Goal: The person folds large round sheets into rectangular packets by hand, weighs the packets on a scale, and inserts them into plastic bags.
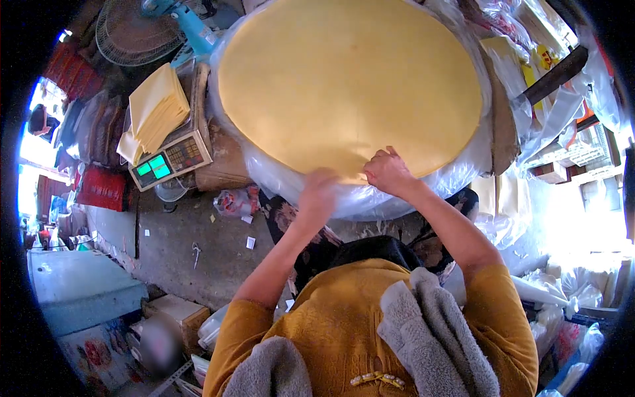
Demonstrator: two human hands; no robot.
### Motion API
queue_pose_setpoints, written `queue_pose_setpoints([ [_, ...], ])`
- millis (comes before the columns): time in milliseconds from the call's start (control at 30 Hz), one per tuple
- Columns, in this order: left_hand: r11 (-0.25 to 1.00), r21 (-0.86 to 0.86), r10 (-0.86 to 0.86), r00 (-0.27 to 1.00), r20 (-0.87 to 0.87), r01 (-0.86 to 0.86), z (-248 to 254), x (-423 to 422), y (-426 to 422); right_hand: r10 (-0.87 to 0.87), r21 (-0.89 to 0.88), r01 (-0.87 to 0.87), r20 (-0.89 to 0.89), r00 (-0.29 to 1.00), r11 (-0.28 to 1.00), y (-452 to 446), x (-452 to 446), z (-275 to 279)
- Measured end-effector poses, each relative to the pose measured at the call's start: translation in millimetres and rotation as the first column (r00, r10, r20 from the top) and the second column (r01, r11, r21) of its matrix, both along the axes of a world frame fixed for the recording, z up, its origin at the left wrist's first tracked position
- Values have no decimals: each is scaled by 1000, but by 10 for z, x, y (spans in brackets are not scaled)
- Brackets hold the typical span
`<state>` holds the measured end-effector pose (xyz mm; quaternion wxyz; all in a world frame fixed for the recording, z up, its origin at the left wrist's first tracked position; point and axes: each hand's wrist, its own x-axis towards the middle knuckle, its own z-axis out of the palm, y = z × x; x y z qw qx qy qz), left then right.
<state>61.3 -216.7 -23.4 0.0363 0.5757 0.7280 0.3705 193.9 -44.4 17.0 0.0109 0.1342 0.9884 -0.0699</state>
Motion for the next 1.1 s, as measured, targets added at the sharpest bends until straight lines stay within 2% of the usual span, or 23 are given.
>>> queue_pose_setpoints([
  [67, 999, 2, -37, 999, -36, 37, 28, 41, 24, 12, -11, -13, -122, 992, 1000, -54, 43, 7],
  [167, 999, -19, -43, 995, -92, 41, 95, 84, 62, 25, 32, -21, -132, 991, 999, -68, 29, -48],
  [267, 997, -60, -44, 993, -107, 38, 142, 86, 73, 39, 45, -39, 9, 999, 998, -25, -2, -51],
  [500, 999, -20, -42, 991, -127, 40, 128, 100, 125, 58, 33, -56, -82, 995, 998, 37, 3, -87],
  [567, 988, -148, 18, 996, -92, -32, 187, 167, 177, 79, 79, -74, -55, 995, 994, 66, -8, -91],
  [600, 975, -210, 51, 996, -78, -67, 213, 223, 224, 39, 47, -39, 6, 999, 998, 85, 3, -110],
  [667, 959, -266, 137, 981, 134, -98, -158, 354, 361, -5, -7, 5, 121, 993, 1000, 145, -45, -128],
  [700, 947, -291, 207, 952, 227, -137, -273, 390, 413, -20, -57, 26, 100, 995, 998, 147, -30, -82],
  [733, 910, -396, 269, 900, 342, -122, -149, 423, 459, -12, -106, 19, 72, 997, 994, 136, -8, -11],
  [767, 915, -389, 281, 855, 437, -102, -93, 453, 482, 0, -141, 23, 162, 987, 990, 123, -57, 92],
  [800, 954, -270, 252, 827, 503, -126, -399, 477, 573, 82, -20, -82, 3, 997, 996, 173, 0, -36],
  [833, 978, -147, 206, 803, 559, -149, -700, 496, 669, 102, -19, -103, -42, 994, 994, 187, 10, -16],
  [867, 968, -210, 219, 874, 434, -138, -338, 534, 641, 66, -119, -90, -191, 979, 989, 241, 65, -105],
  [900, 971, -169, 233, 837, 495, -170, -524, 561, 720, -1, -225, -74, -317, 948, 972, 277, 94, -170],
  [967, 976, -87, 211, 752, 624, -202, -1007, 612, 941, -61, -331, -35, -273, 960, 943, 258, 88, -79],
  [1000, 973, -112, 228, 788, 572, -200, -815, 597, 890, -99, -385, -3, -245, 965, 923, 240, 100, -41],
  [1033, 971, -143, 239, 820, 521, -192, -438, 577, 755, -81, -352, -33, -303, 950, 935, 226, 93, -50],
  [1067, 969, -177, 238, 850, 470, -174, -228, 558, 664, -66, -343, -30, -265, 962, 939, 217, 72, -63],
  [1100, 977, -133, 212, 862, 460, -169, -387, 528, 681, -66, -335, -11, -219, 974, 942, 231, 40, -60],
])
